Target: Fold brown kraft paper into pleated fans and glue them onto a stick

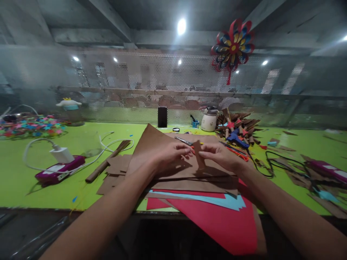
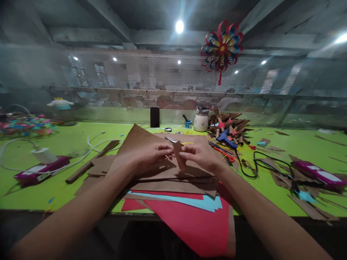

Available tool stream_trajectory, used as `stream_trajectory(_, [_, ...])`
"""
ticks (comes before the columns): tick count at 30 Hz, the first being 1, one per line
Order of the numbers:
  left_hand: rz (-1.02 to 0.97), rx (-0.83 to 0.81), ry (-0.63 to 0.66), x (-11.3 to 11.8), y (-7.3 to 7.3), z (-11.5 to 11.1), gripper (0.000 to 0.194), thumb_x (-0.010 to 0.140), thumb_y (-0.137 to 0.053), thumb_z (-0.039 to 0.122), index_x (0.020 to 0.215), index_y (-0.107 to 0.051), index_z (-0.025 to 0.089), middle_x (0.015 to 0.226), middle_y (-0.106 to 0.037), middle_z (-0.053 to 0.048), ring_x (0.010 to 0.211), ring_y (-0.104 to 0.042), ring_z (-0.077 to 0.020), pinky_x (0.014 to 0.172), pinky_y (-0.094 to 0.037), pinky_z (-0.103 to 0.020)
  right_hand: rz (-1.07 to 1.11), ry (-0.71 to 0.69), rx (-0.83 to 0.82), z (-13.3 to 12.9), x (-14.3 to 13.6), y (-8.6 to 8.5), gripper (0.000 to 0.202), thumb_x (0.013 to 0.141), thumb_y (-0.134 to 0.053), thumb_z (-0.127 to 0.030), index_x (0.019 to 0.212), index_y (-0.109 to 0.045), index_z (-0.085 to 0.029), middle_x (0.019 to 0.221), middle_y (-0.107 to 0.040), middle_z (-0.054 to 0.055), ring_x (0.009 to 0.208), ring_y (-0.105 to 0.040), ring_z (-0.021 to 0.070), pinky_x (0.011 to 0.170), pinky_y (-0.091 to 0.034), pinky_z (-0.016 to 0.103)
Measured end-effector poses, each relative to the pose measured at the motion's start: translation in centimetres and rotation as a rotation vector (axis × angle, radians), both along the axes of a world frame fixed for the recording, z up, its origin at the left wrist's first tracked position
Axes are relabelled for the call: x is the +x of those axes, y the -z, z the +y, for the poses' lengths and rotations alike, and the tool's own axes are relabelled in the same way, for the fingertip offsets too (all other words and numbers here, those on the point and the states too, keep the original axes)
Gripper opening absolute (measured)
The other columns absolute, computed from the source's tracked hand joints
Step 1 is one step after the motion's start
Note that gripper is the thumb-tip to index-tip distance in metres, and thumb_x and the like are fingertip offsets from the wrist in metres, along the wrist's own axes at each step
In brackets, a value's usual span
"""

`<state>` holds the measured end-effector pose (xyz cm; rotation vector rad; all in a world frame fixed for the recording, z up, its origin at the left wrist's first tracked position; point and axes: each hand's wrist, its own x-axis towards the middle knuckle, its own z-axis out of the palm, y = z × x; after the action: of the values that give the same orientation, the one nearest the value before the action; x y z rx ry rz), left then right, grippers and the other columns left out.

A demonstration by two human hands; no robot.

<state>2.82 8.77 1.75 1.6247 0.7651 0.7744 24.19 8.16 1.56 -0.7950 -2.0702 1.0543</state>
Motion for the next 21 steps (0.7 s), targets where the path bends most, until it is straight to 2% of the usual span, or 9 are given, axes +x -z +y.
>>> stream_trajectory(2, [0.037, 0.143, -0.124, -0.1, -0.4, 0.2, 0.031, 0.08, -0.054, 0.039, 0.093, -0.063, 0.013, 0.087, -0.061, -0.006, 0.074, -0.051, -0.0112, 0.068, -0.04, -0.024, -0.201, 0.031, 0.075, 0.2, -0.1, 0.1, 0.028, 0.081, -0.052, -0.039, 0.074, -0.062, -0.014, 0.067, -0.054, 0.0, 0.063, -0.046, 0.0106, 0.06, -0.037, 0.023])
stream_trajectory(5, [0.189, 0.313, -0.079, 0.0, -0.3, 0.2, 0.03, 0.079, -0.053, 0.038, 0.089, -0.066, 0.012, 0.084, -0.062, -0.005, 0.074, -0.051, -0.0121, 0.066, -0.039, -0.023, -0.365, 0.038, 0.124, 0.6, -0.6, 0.9, 0.034, 0.081, -0.049, -0.042, 0.067, -0.06, -0.014, 0.06, -0.045, -0.003, 0.056, -0.037, 0.0087, 0.052, -0.03, 0.021])
stream_trajectory(8, [0.36, 0.368, 0.04, 0.1, 0.6, 0.3, 0.027, 0.077, -0.055, 0.035, 0.082, -0.068, 0.012, 0.073, -0.061, -0.002, 0.067, -0.05, -0.0117, 0.061, -0.037, -0.022, -0.371, 0.065, 0.079, 1.1, -1.1, 2.0, 0.035, 0.08, -0.049, -0.045, 0.069, -0.06, -0.013, 0.06, -0.045, -0.002, 0.055, -0.037, 0.0091, 0.05, -0.029, 0.022])
stream_trajectory(10, [0.436, 0.391, 0.06, 0.0, 1.3, 0.7, 0.026, 0.075, -0.054, 0.033, 0.081, -0.068, 0.012, 0.068, -0.059, -0.001, 0.064, -0.048, -0.0111, 0.058, -0.036, -0.022, -0.365, 0.085, 0.083, 1.4, -1.3, 2.5, 0.034, 0.078, -0.051, -0.044, 0.068, -0.06, -0.013, 0.061, -0.047, -0.001, 0.056, -0.038, 0.0099, 0.051, -0.03, 0.023])
stream_trajectory(16, [0.587, 0.486, 0.038, -0.6, 2.2, 2.3, 0.023, 0.073, -0.053, 0.029, 0.072, -0.066, 0.01, 0.057, -0.051, 0.002, 0.056, -0.041, -0.0091, 0.052, -0.031, -0.02, -0.377, 0.034, 0.207, 2.0, -1.0, 2.6, 0.031, 0.078, -0.055, -0.038, 0.062, -0.062, -0.013, 0.059, -0.052, 0.0, 0.059, -0.044, 0.0112, 0.059, -0.036, 0.024])
stream_trajectory(21, [0.709, 0.553, 0.005, -0.5, 2.4, 2.4, 0.022, 0.072, -0.055, 0.029, 0.076, -0.068, 0.011, 0.063, -0.057, -0.001, 0.06, -0.046, -0.0109, 0.054, -0.033, -0.021, -0.359, 0.02, 0.243, 2.4, -0.6, 3.4, 0.023, 0.077, -0.057, -0.033, 0.072, -0.068, -0.013, 0.066, -0.061, 0.003, 0.062, -0.052, 0.0125, 0.062, -0.041, 0.025])
